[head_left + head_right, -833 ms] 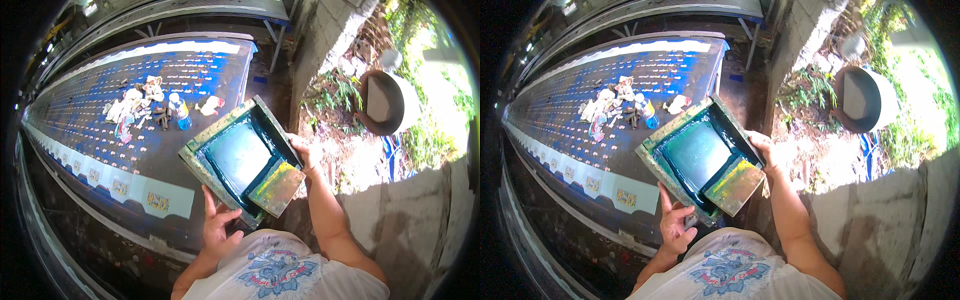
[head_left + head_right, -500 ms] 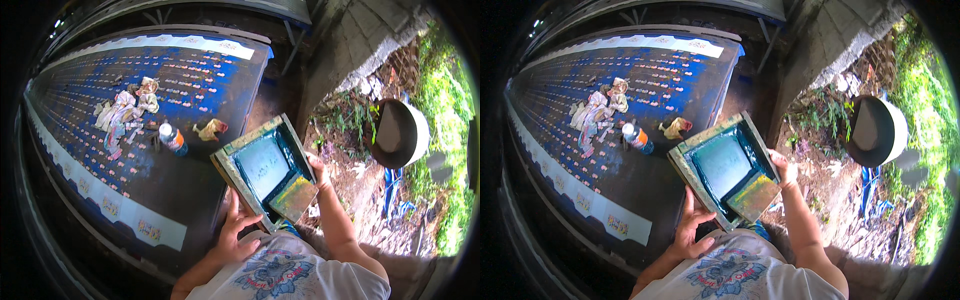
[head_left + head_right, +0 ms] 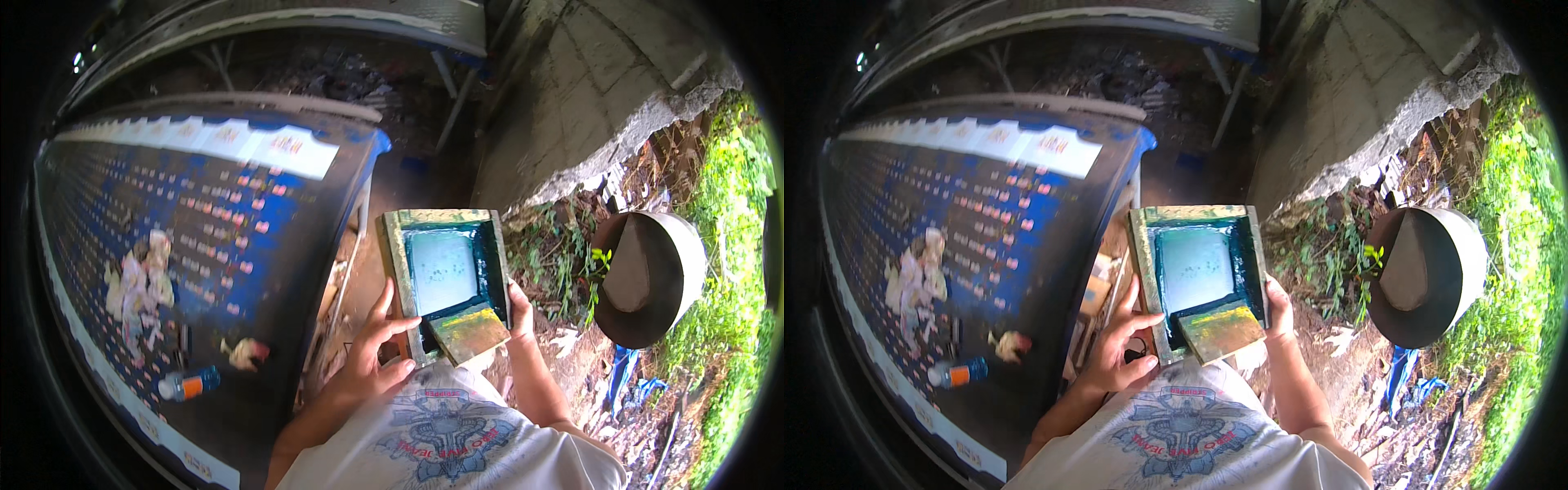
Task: The person repeatedly rubs a green viscous substance in a square wooden frame using a yellow squeegee. They walk between workstations, pick up a hammer, and continue the rubbing motion on the same frame.
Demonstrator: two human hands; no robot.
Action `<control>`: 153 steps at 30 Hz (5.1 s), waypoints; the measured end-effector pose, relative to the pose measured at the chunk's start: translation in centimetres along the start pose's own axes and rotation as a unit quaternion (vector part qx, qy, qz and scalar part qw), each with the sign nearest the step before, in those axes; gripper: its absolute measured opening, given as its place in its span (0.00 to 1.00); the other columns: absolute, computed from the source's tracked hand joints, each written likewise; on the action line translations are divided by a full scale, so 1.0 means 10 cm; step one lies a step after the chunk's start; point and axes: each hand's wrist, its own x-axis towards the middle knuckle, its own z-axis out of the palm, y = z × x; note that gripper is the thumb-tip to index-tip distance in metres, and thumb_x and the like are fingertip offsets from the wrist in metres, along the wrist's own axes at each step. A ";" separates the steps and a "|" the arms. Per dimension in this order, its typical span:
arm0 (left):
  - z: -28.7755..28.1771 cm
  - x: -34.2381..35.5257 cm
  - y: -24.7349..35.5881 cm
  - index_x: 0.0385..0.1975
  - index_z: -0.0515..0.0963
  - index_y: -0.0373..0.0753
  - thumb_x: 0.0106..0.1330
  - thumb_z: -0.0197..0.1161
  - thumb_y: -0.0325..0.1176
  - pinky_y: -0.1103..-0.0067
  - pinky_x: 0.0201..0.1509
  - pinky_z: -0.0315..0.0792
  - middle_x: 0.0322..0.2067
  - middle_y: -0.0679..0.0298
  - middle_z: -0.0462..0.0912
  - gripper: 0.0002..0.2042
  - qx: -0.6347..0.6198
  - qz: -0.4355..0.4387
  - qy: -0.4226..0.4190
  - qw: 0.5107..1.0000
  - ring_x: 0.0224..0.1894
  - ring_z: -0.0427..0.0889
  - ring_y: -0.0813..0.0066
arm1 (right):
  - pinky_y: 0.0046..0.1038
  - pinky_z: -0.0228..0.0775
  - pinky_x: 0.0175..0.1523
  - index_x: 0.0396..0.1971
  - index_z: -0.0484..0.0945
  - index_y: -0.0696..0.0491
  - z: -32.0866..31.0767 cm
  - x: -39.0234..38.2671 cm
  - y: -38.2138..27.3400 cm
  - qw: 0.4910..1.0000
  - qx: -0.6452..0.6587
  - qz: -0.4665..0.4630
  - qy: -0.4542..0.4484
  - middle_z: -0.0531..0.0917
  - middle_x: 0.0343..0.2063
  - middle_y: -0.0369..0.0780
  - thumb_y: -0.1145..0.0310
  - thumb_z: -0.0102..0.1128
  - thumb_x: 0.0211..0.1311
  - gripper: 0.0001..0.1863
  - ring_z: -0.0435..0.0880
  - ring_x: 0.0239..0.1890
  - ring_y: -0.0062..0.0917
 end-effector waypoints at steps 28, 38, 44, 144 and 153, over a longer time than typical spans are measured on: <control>-1.11 5.76 -1.72 0.66 0.86 0.40 0.61 0.74 0.32 0.58 0.91 0.45 0.92 0.44 0.41 0.29 -0.048 0.034 0.291 0.955 0.93 0.46 0.52 | 0.36 0.88 0.60 0.72 0.81 0.59 0.69 6.49 -2.21 0.998 -0.049 0.028 -0.029 0.93 0.55 0.42 0.63 0.69 0.81 0.26 0.94 0.52 0.30; -1.20 6.72 -2.23 0.70 0.84 0.44 0.63 0.78 0.43 0.58 0.92 0.40 0.92 0.49 0.41 0.33 0.043 -0.001 0.497 0.867 0.93 0.42 0.53 | 0.37 0.84 0.63 0.75 0.76 0.62 1.15 8.77 -2.07 0.954 -0.122 0.145 -0.232 0.90 0.58 0.43 0.61 0.65 0.84 0.30 0.92 0.56 0.33; -1.06 7.10 -2.31 0.74 0.81 0.43 0.62 0.70 0.21 0.61 0.92 0.36 0.93 0.50 0.37 0.35 0.056 0.036 0.601 0.797 0.94 0.32 0.59 | 0.41 0.84 0.66 0.77 0.73 0.64 1.76 9.61 -1.92 0.902 -0.188 0.208 -0.328 0.87 0.63 0.46 0.61 0.61 0.86 0.31 0.90 0.61 0.36; -2.35 5.81 -2.72 0.25 0.81 0.40 0.56 0.62 0.08 0.68 0.85 0.60 0.88 0.51 0.62 0.13 0.101 0.130 0.983 -0.083 0.88 0.62 0.61 | 0.29 0.74 0.74 0.74 0.77 0.66 5.99 7.63 2.10 0.219 -0.240 0.238 -0.915 0.83 0.68 0.43 0.80 0.64 0.80 0.26 0.83 0.66 0.23; -2.35 5.80 -2.69 0.25 0.82 0.39 0.54 0.62 0.07 0.67 0.85 0.61 0.87 0.51 0.63 0.14 0.110 0.123 0.983 -0.084 0.89 0.61 0.60 | 0.28 0.81 0.67 0.74 0.77 0.64 5.96 7.65 2.14 0.225 -0.196 0.243 -0.923 0.83 0.66 0.43 0.78 0.63 0.81 0.25 0.86 0.61 0.23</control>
